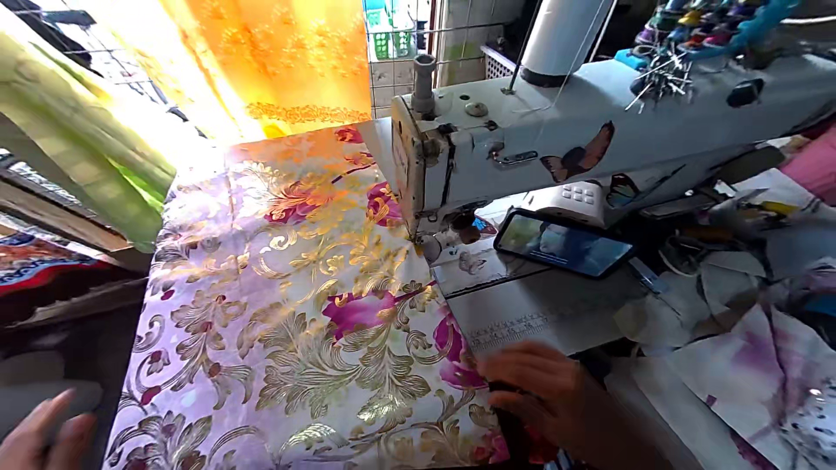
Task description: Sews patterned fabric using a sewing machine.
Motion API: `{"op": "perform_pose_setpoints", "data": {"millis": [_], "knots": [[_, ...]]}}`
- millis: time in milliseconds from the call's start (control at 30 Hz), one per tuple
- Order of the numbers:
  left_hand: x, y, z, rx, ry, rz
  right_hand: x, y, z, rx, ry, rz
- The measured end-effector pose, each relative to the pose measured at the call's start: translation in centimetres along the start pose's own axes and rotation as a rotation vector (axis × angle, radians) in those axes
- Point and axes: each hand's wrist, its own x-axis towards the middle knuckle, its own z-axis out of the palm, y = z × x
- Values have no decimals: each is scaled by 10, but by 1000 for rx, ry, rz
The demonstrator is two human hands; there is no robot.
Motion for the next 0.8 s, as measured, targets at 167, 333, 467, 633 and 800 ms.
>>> {"op": "perform_pose_setpoints", "data": {"millis": [167,333,467,633,800], "knots": [[24,82,64,251,-99,86,23,24,26,-264,-71,-101],[33,70,73,308,-70,66,9,25,32,-310,-61,-112],[38,68,71,308,-79,68,6,22,31,-338,-65,-122],[43,66,72,316,-84,43,6,23,31,-324,-76,-107],[55,59,72,304,-96,31,14,23,33,-351,-73,-104]]}}
